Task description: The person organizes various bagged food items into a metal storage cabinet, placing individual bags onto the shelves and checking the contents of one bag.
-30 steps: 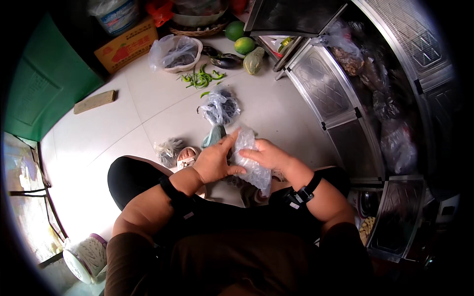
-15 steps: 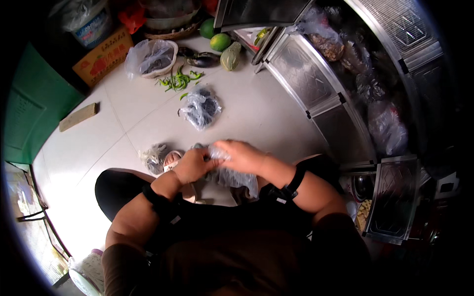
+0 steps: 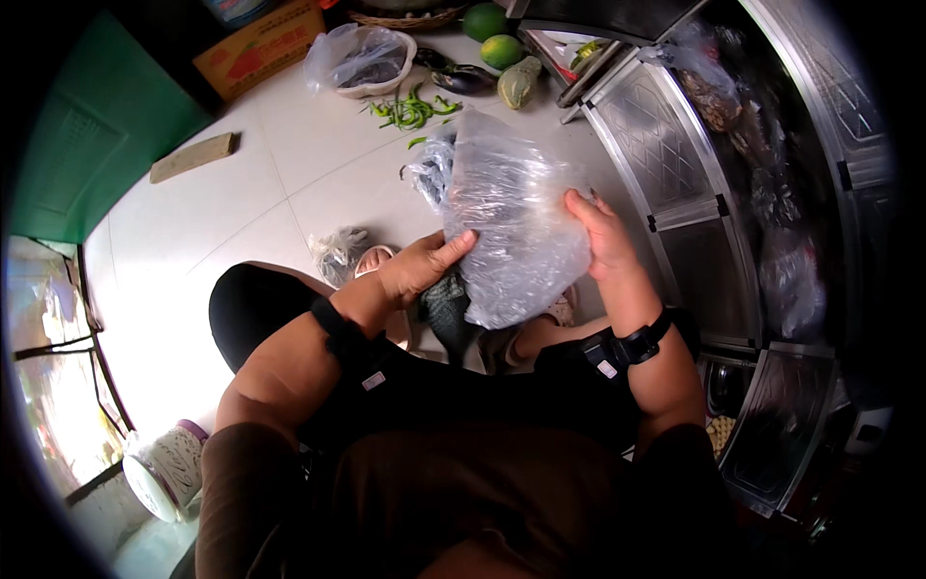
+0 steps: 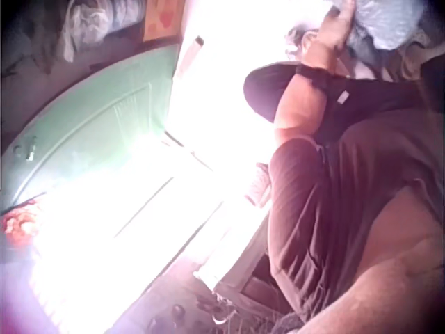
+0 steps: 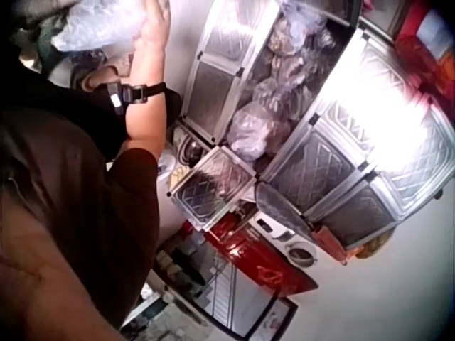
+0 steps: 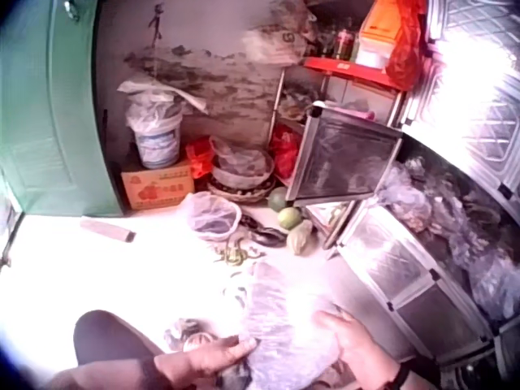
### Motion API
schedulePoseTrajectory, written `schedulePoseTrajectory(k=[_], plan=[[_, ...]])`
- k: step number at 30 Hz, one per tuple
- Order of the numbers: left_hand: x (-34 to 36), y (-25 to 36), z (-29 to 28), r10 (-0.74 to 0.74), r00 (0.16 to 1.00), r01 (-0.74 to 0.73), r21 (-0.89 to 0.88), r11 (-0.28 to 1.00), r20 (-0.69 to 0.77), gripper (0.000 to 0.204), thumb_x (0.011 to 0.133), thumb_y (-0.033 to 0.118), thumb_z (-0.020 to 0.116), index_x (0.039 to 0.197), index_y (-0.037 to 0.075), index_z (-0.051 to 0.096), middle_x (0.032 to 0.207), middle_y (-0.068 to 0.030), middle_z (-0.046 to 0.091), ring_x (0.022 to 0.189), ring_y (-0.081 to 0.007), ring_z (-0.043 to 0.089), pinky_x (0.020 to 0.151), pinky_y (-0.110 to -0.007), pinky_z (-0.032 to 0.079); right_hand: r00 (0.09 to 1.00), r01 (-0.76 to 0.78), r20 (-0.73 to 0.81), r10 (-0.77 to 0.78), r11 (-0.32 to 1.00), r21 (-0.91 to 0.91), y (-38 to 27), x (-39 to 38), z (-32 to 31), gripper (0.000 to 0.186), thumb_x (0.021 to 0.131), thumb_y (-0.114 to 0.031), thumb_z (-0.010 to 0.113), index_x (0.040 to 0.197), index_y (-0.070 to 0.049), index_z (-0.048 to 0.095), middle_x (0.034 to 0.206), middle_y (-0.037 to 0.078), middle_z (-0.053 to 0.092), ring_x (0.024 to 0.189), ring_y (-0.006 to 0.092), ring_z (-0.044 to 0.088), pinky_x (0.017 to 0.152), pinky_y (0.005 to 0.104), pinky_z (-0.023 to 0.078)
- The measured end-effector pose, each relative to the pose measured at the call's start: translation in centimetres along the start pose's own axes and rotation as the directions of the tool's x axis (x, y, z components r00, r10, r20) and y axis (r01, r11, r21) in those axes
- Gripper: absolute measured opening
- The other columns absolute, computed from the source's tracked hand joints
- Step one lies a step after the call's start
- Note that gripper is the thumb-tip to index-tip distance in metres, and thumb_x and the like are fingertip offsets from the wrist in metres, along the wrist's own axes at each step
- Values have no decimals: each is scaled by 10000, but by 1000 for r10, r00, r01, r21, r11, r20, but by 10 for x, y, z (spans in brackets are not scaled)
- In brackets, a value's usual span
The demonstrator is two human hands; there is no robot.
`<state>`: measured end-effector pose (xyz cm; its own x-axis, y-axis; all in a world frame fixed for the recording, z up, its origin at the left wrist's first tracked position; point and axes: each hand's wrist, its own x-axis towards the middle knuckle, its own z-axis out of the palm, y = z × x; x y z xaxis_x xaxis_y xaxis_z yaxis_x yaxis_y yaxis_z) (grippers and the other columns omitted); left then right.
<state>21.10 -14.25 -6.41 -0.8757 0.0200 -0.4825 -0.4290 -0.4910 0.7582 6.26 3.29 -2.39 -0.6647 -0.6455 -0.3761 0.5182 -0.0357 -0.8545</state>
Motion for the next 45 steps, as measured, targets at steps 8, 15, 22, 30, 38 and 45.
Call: schedulePoseTrajectory(k=[8,15,22,30,38,45], plan=[[1,0,0,274,953,-257,-135,957,129,546,745,138,614,1213,69,342,1121,-33,474,1049,-144,419,912,-277,296,978,-172,155,138,957,234,9,-2,2,362,852,-236,413,1142,-20,408,1050,92,509,932,184,512,803,297,418],[-4,4,2,266,954,-244,-155,957,140,534,750,125,603,1216,81,344,1114,-38,481,1043,-151,427,912,-278,301,949,-302,188,253,900,316,21,-4,2,421,851,-295,412,1179,-35,373,1090,101,490,989,197,485,836,315,404],[-5,1,-1,102,964,-63,-159,985,245,619,718,288,639,1196,22,350,1115,-74,479,1043,-177,432,912,-298,319,919,-321,333,211,891,322,27,-6,7,500,811,-350,474,1189,-41,366,1092,103,488,999,214,479,845,335,399],[9,-12,-6,28,998,-17,178,984,-60,716,721,267,644,1237,-23,240,1113,-145,466,1051,-201,422,886,-288,345,953,-214,231,197,975,53,13,-8,15,478,777,-246,544,1149,1,372,1049,133,496,947,220,506,799,305,426],[2,-1,-1,214,965,-212,-32,977,149,593,720,298,638,1158,-8,380,1102,-110,475,1023,-185,427,858,-285,345,905,421,328,-271,469,-776,35,-15,32,645,646,-173,688,1159,17,347,1136,151,402,1029,225,414,862,321,356],[-9,7,-1,142,984,-108,-269,957,110,381,744,206,590,1053,7,489,992,-82,548,919,-185,513,821,-302,392,892,436,377,-248,688,-580,24,-15,31,775,608,-163,708,1229,-2,274,1260,161,252,1167,247,273,945,351,260]])
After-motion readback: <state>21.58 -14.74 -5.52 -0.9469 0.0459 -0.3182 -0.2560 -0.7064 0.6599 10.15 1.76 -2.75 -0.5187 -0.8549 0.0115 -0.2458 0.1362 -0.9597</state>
